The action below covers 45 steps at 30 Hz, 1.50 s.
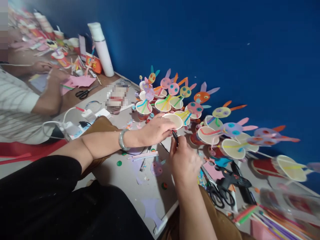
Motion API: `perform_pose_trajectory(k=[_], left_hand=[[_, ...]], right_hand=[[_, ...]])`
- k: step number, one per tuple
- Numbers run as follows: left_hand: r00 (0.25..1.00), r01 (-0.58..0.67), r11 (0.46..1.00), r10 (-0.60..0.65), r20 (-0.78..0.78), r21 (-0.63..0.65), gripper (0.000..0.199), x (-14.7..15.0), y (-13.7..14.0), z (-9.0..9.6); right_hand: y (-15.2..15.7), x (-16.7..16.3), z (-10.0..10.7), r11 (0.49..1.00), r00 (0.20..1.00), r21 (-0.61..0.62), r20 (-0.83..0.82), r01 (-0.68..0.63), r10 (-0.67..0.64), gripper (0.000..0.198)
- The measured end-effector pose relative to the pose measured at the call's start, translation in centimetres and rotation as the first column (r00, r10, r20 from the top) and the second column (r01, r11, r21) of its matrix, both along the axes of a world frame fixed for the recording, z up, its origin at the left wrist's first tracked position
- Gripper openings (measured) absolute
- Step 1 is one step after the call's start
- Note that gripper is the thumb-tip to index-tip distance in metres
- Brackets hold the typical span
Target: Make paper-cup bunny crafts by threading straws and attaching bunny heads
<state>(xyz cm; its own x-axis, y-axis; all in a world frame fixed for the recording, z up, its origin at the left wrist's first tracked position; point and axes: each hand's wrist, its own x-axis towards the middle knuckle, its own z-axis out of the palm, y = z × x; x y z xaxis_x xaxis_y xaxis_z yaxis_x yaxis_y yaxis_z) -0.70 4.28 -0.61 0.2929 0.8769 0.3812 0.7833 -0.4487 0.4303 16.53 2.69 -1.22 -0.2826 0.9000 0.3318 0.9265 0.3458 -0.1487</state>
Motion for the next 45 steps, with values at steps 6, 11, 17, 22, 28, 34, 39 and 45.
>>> perform_pose_trajectory(k=[6, 11, 17, 22, 28, 34, 39, 45], left_hand=[[0.999, 0.007, 1.0, -0.006, -0.043, 0.019, 0.025, 0.2, 0.1, -1.0], [0.999, -0.002, 0.998, 0.005, -0.053, 0.057, 0.028, 0.2, 0.4, -1.5], [0.999, -0.018, 0.999, 0.019, -0.047, 0.033, 0.029, 0.1, 0.5, -1.0], [0.995, -0.019, 1.0, 0.021, -0.098, 0.02, 0.028, 0.2, 0.2, -0.4], [0.996, 0.009, 1.0, -0.01, -0.09, -0.011, 0.027, 0.2, 0.1, -0.3], [0.998, 0.012, 0.999, -0.014, 0.056, 0.03, 0.023, 0.1, 0.1, -0.3], [0.988, 0.04, 0.993, -0.055, 0.141, 0.108, 0.022, 0.0, 0.1, -0.3], [0.947, -0.067, 0.929, -0.055, 0.317, 0.363, 0.039, 0.0, -0.6, 0.0]], right_hand=[[-0.4, -0.5, 0.1, 0.997, 0.991, -0.055, 0.131, 0.044, -0.036, 0.023], [-0.3, -0.9, -0.1, 0.999, 0.994, -0.038, 0.106, 0.034, -0.03, 0.026], [1.1, -0.5, -0.8, 0.986, 0.982, -0.166, -0.189, -0.006, -0.026, 0.028], [2.2, 0.1, -1.1, 0.893, 0.82, -0.374, -0.573, -0.251, -0.01, 0.044], [2.0, 0.1, -1.0, 0.91, 0.815, -0.33, -0.579, -0.25, 0.013, 0.043], [0.5, -0.4, -0.6, 0.998, 0.985, -0.056, -0.169, 0.015, -0.024, 0.032], [0.2, -0.2, -0.8, 0.993, 0.994, 0.119, -0.109, 0.013, 0.0, 0.029], [0.8, 0.7, 0.3, 0.965, 0.848, 0.251, -0.491, -0.081, 0.199, 0.029]])
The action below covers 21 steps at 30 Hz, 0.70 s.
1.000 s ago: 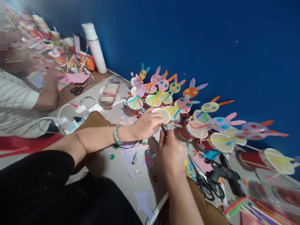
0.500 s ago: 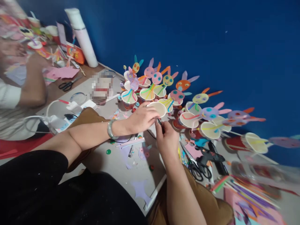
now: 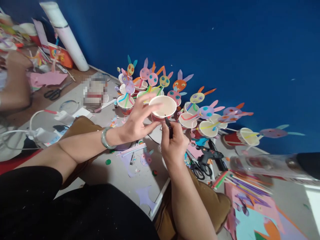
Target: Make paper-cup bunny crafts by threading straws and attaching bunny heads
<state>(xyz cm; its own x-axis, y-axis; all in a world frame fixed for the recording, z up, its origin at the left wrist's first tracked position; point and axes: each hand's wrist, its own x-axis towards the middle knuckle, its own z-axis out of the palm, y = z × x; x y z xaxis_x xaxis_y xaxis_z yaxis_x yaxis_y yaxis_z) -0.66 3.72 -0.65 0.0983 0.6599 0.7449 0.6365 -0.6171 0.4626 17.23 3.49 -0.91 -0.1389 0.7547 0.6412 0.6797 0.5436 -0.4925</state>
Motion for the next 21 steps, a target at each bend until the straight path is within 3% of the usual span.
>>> perform_pose_trajectory(k=[3, 6, 9, 12, 14, 16, 18, 21], left_hand=[[0.995, 0.037, 0.999, -0.038, 0.09, 0.016, 0.086, -0.2, -0.1, 0.3], [0.967, 0.217, 0.975, -0.207, 0.149, -0.049, 0.104, -0.6, 0.4, 0.4], [0.9, 0.403, 0.907, -0.367, 0.236, -0.124, 0.102, -1.2, 0.8, 0.8], [0.849, 0.502, 0.845, -0.441, 0.29, -0.184, 0.091, -1.6, 0.8, 1.3], [0.842, 0.512, 0.839, -0.448, 0.3, -0.182, 0.087, -1.8, 0.8, 1.6], [0.841, 0.51, 0.846, -0.453, 0.296, -0.153, 0.085, -1.9, 0.8, 1.8], [0.848, 0.5, 0.856, -0.454, 0.273, -0.13, 0.085, -1.9, 0.7, 1.8], [0.892, 0.433, 0.889, -0.399, 0.213, -0.147, 0.086, -2.1, 0.4, 2.0]], right_hand=[[-0.5, 0.3, 0.8, 0.999, 0.99, 0.041, -0.137, -0.034, 0.039, 0.025], [-1.1, 0.7, 1.0, 0.989, 0.96, 0.001, -0.239, -0.148, 0.144, 0.023], [-1.6, 1.2, 0.7, 0.933, 0.888, -0.128, -0.373, -0.336, 0.269, 0.021], [-1.6, 1.9, 0.6, 0.818, 0.775, -0.24, -0.533, -0.523, 0.339, 0.022], [-1.6, 2.3, 0.8, 0.729, 0.701, -0.277, -0.609, -0.626, 0.371, 0.023], [-1.5, 2.7, 1.1, 0.677, 0.676, -0.305, -0.627, -0.67, 0.387, 0.024], [-1.5, 3.0, 1.6, 0.695, 0.722, -0.337, -0.58, -0.635, 0.378, 0.024], [-1.6, 3.2, 2.4, 0.781, 0.834, -0.363, -0.433, -0.509, 0.343, 0.023]])
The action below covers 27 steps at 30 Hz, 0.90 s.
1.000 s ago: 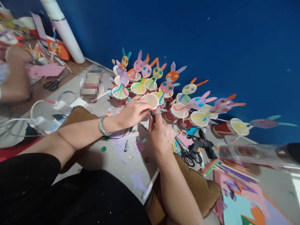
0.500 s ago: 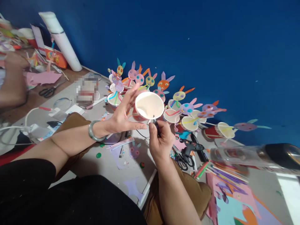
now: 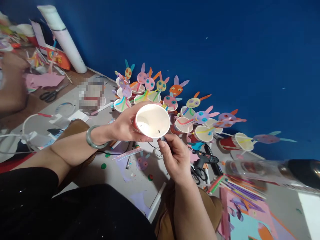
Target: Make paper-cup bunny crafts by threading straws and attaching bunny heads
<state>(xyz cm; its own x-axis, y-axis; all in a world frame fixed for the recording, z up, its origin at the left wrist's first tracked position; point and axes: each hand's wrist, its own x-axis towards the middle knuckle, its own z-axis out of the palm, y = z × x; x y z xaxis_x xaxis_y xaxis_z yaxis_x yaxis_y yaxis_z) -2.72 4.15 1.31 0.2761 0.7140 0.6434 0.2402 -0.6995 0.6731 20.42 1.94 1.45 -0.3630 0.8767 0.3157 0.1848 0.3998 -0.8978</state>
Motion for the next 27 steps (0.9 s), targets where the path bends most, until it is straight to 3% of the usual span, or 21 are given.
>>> perform_pose_trajectory(k=[4, 8, 11, 16, 18, 19, 21, 23, 25, 27], left_hand=[[0.987, -0.116, 0.993, 0.117, -0.11, 0.014, 0.084, -0.1, -0.5, 0.6], [0.974, -0.155, 0.984, 0.166, -0.152, 0.082, 0.086, -0.2, -0.6, 0.9], [0.974, -0.163, 0.985, 0.17, -0.152, 0.058, 0.084, -0.1, -0.6, 1.0], [0.982, -0.15, 0.988, 0.153, -0.114, 0.031, 0.086, 0.0, -0.7, 1.2], [0.985, -0.138, 0.99, 0.14, -0.102, 0.024, 0.086, 0.0, -0.7, 1.2], [0.986, -0.133, 0.991, 0.134, -0.097, 0.018, 0.085, 0.1, -0.7, 1.2], [0.989, -0.117, 0.993, 0.117, -0.086, 0.005, 0.084, 0.1, -0.7, 1.3], [0.993, -0.091, 0.996, 0.091, -0.079, -0.007, 0.083, 0.0, -0.8, 1.5], [0.995, -0.055, 0.998, 0.053, -0.079, -0.016, 0.082, -0.3, -0.9, 1.8], [0.996, -0.013, 1.0, 0.012, -0.087, -0.016, 0.082, -0.5, -1.0, 2.2]], right_hand=[[0.1, 0.1, 0.9, 0.971, 0.978, 0.232, 0.181, 0.059, -0.102, 0.016], [0.1, 0.2, 1.2, 0.875, 0.902, 0.478, 0.341, 0.075, -0.264, 0.016], [0.2, 0.4, 1.0, 0.754, 0.843, 0.656, 0.38, 0.044, -0.381, 0.013], [0.6, 0.6, 0.8, 0.501, 0.742, 0.864, 0.367, -0.05, -0.561, 0.013], [0.8, 0.5, 0.8, 0.43, 0.74, 0.901, 0.329, -0.06, -0.586, 0.011], [0.8, 0.5, 0.8, 0.42, 0.749, 0.906, 0.314, -0.053, -0.583, 0.011], [0.6, 0.4, 0.8, 0.481, 0.786, 0.877, 0.305, -0.012, -0.537, 0.01], [0.2, 0.4, 1.0, 0.65, 0.84, 0.758, 0.318, 0.052, -0.438, 0.011], [-0.3, 0.3, 1.3, 0.851, 0.908, 0.519, 0.311, 0.086, -0.281, 0.015], [-0.7, 0.2, 1.6, 0.98, 0.977, 0.198, 0.204, 0.022, -0.063, 0.023]])
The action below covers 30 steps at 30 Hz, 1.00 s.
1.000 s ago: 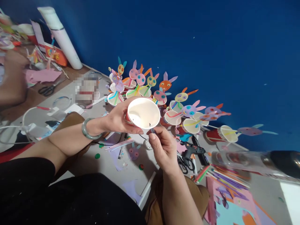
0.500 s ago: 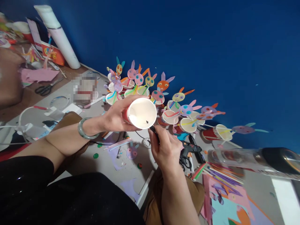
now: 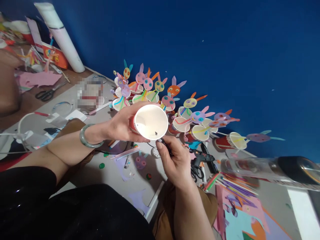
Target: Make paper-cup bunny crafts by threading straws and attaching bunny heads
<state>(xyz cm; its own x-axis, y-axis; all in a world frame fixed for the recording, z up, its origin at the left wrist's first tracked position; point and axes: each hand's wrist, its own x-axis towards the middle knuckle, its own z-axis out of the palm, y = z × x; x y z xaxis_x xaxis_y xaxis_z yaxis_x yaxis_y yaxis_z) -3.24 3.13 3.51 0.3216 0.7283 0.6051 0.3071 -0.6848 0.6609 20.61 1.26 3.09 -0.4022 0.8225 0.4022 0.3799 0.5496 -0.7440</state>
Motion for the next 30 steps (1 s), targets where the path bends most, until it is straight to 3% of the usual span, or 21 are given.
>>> perform_pose_trajectory(k=[1, 3, 5, 6, 8, 9, 10, 11, 13, 15, 16, 17, 19, 22, 23, 24, 26, 27, 28, 30], left_hand=[[1.0, 0.013, 1.0, -0.013, -0.009, 0.003, 0.082, -0.1, -0.1, 0.2], [0.999, 0.01, 1.0, -0.009, -0.035, 0.012, 0.082, -0.3, -0.1, 0.4], [0.998, -0.024, 0.999, 0.025, -0.062, 0.022, 0.083, -0.4, -0.2, 0.4], [0.996, -0.043, 0.999, 0.045, -0.072, 0.027, 0.083, -0.4, -0.2, 0.3], [0.993, -0.077, 0.996, 0.079, -0.082, 0.037, 0.083, -0.3, -0.1, 0.1], [0.992, -0.09, 0.995, 0.093, -0.083, 0.042, 0.083, -0.3, -0.1, 0.0], [0.991, -0.101, 0.994, 0.105, -0.079, 0.049, 0.083, -0.2, -0.1, -0.1], [0.991, -0.11, 0.992, 0.114, -0.073, 0.056, 0.083, -0.1, -0.1, -0.2], [0.989, -0.127, 0.99, 0.132, -0.064, 0.066, 0.083, 0.1, -0.1, -0.3], [0.986, -0.146, 0.987, 0.15, -0.07, 0.063, 0.083, 0.2, -0.1, -0.3], [0.984, -0.153, 0.986, 0.158, -0.077, 0.058, 0.083, 0.2, -0.1, -0.3], [0.983, -0.158, 0.986, 0.162, -0.082, 0.054, 0.084, 0.2, -0.2, -0.2], [0.984, -0.154, 0.987, 0.157, -0.08, 0.046, 0.085, 0.2, -0.3, -0.1], [0.992, -0.11, 0.994, 0.111, -0.065, 0.025, 0.086, 0.1, -0.6, 0.1], [0.994, -0.091, 0.996, 0.092, -0.062, 0.021, 0.086, 0.0, -0.7, 0.1], [0.995, -0.074, 0.997, 0.075, -0.06, 0.023, 0.085, -0.1, -0.7, 0.2], [0.997, -0.054, 0.998, 0.057, -0.058, 0.038, 0.083, -0.2, -0.8, 0.3], [0.997, -0.051, 0.997, 0.054, -0.056, 0.051, 0.082, -0.2, -0.8, 0.4], [0.997, -0.051, 0.997, 0.054, -0.054, 0.061, 0.081, -0.2, -0.8, 0.4], [0.996, -0.058, 0.996, 0.062, -0.059, 0.067, 0.08, -0.2, -0.7, 0.4]], right_hand=[[-0.1, 0.0, 0.1, 0.982, 0.992, -0.163, -0.104, -0.094, 0.077, 0.027], [-0.1, -0.1, 0.2, 0.869, 0.938, -0.405, -0.304, -0.285, 0.166, 0.033], [-0.1, -0.3, 0.0, 0.785, 0.904, -0.499, -0.391, -0.367, 0.174, 0.035], [0.0, -0.4, -0.1, 0.801, 0.913, -0.491, -0.376, -0.342, 0.159, 0.035], [0.0, -0.5, -0.3, 0.919, 0.966, -0.351, -0.239, -0.18, 0.097, 0.031], [0.1, -0.6, -0.5, 0.975, 0.99, -0.209, -0.136, -0.069, 0.041, 0.027], [0.1, -0.6, -0.6, 0.999, 0.999, -0.027, -0.032, 0.033, -0.034, 0.023], [0.2, -0.6, -0.8, 0.98, 0.991, 0.17, 0.061, 0.108, -0.119, 0.018], [0.4, -0.5, -1.1, 0.854, 0.943, 0.497, 0.184, 0.155, -0.278, 0.014], [0.5, -0.4, -1.3, 0.744, 0.886, 0.652, 0.25, 0.143, -0.39, 0.014], [0.5, -0.4, -1.3, 0.729, 0.868, 0.671, 0.271, 0.14, -0.416, 0.016], [0.4, -0.4, -1.2, 0.739, 0.864, 0.658, 0.278, 0.147, -0.42, 0.018], [0.1, -0.3, -0.8, 0.824, 0.901, 0.539, 0.249, 0.177, -0.356, 0.02], [-0.5, -0.3, 0.1, 0.989, 0.99, 0.104, 0.083, 0.101, -0.11, 0.027], [-0.7, -0.3, 0.3, 0.997, 1.0, -0.076, -0.008, 0.019, -0.02, 0.03], [-0.8, -0.2, 0.5, 0.97, 0.993, -0.231, -0.105, -0.073, 0.05, 0.034], [-0.9, -0.2, 0.6, 0.896, 0.963, -0.393, -0.245, -0.207, 0.115, 0.038], [-0.9, -0.2, 0.6, 0.896, 0.961, -0.393, -0.251, -0.208, 0.113, 0.037], [-0.8, -0.3, 0.4, 0.927, 0.973, -0.338, -0.21, -0.16, 0.092, 0.035], [-0.5, -0.4, 0.0, 0.998, 0.999, -0.065, -0.048, 0.012, -0.015, 0.026]])
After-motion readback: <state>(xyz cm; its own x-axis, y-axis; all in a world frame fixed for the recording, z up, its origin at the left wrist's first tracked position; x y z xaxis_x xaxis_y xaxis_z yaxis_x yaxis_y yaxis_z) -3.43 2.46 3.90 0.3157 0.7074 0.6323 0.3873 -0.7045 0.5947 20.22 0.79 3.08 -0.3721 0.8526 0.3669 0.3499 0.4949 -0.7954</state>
